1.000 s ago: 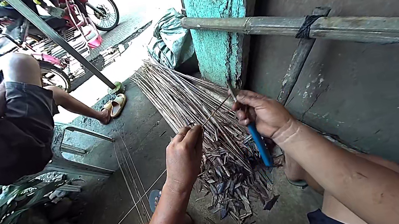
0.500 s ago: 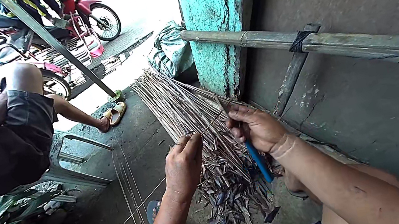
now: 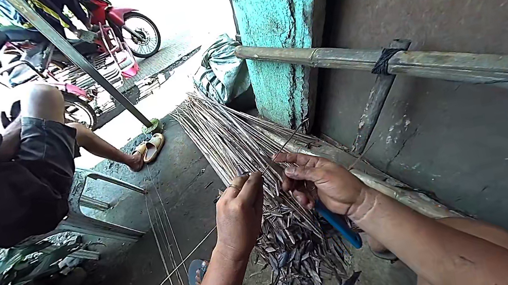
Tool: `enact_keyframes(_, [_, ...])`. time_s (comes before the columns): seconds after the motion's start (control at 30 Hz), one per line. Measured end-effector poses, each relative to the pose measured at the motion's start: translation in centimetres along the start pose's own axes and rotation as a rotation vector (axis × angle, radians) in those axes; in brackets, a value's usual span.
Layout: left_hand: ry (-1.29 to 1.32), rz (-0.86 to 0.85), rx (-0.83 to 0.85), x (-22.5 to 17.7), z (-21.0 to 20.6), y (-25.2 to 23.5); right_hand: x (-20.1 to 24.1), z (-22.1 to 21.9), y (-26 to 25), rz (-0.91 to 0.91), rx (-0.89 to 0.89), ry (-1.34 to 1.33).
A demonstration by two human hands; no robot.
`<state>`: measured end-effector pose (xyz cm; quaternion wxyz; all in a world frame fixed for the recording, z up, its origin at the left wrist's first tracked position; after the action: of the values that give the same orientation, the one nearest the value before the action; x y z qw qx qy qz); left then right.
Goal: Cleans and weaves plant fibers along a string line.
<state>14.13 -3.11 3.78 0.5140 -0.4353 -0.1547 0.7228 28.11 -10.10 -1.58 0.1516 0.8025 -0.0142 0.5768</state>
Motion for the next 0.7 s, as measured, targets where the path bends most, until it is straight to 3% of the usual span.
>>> enact_keyframes(0.1, [0.01, 0.017, 0.016, 0.2, -0.1, 0.2, -0.1, 0.6, 0.0, -0.028, 0.017, 0.032])
enact_keyframes(0.27, [0.066, 0.077, 0.027, 0.7, -0.2, 0.2, 0.3, -0.3, 0.4, 0.077, 0.036, 0.176])
enact_keyframes(0.53, [0.037, 0.082, 0.032, 1.0, 0.1, 0.6, 2.3, 5.6, -0.6, 0.048, -0.207, -0.093])
enact_keyframes(0.7, [0.037, 0.068, 0.024, 0.6, 0.1, 0.4, 0.3, 0.4, 0.5, 0.003, 0.021, 0.003])
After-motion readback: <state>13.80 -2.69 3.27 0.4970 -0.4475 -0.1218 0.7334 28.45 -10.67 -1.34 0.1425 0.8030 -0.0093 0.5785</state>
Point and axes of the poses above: each hand's wrist, its own y-axis away from the middle knuckle, its own z-axis out of the back of the hand, x = y × z, the point moved 8 cm from there along -y, towards the middle knuckle, and after that the axes turned 15 degrees about y, right-handed, at the moved point
